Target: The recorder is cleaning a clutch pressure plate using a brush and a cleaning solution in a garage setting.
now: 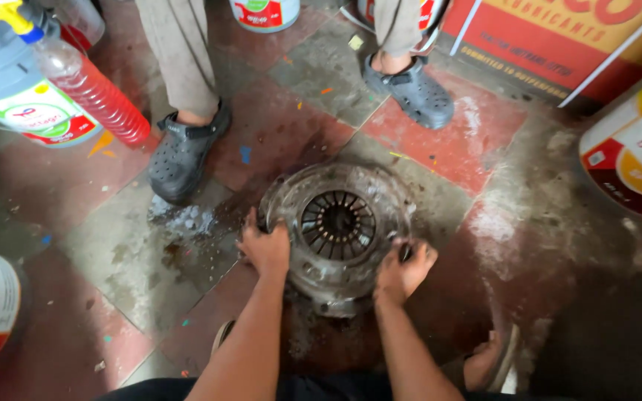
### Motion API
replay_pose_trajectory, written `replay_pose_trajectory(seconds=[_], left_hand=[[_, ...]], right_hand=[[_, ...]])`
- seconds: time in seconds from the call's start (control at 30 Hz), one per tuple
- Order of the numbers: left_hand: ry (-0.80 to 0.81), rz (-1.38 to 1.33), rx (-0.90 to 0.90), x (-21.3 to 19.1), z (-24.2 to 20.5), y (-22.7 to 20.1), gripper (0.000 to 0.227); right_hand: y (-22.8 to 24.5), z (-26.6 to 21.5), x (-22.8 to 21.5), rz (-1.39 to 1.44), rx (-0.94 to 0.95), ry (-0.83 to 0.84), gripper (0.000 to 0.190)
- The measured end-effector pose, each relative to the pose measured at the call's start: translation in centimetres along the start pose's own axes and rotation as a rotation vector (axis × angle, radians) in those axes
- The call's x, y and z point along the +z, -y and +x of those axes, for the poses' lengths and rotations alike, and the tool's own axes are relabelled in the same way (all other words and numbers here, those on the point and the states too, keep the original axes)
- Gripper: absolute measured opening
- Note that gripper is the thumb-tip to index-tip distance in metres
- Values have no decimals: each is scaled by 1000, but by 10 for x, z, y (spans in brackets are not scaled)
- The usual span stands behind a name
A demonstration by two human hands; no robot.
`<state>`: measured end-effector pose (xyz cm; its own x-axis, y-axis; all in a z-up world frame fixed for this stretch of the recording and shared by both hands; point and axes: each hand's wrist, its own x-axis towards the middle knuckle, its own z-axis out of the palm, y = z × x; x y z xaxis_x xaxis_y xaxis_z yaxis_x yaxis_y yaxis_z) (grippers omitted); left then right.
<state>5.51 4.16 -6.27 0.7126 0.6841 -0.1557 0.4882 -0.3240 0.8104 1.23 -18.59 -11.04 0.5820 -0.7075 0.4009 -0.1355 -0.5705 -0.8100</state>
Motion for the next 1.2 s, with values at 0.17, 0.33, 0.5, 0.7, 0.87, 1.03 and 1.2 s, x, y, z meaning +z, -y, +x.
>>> replay_pose_trajectory(seconds=[0.17,0.33,0.5,0.7,0.87,1.03,1.2], left_hand=[[-80,9,-34,12,-7,-9,80],[-4,70,-133,4,-25,-17,87],[114,197,-71,-22,-59,-30,101],[-57,197,186,-18,-109,-13,89],[-170,20,202,27,-114,10,84],[-180,-73,167,14,-118,-6,79],[-206,-113,210,21,-115,-4,81]], right_hand=[[-10,34,28,282,-22,53,17],[5,47,18,421,-49,120,16],[21,54,0,187,-152,171,11],[70,63,-24,198,-158,290,9],[85,85,-30,291,101,827,10],[54,80,-24,325,231,1078,20],[52,72,-9,350,282,980,14]])
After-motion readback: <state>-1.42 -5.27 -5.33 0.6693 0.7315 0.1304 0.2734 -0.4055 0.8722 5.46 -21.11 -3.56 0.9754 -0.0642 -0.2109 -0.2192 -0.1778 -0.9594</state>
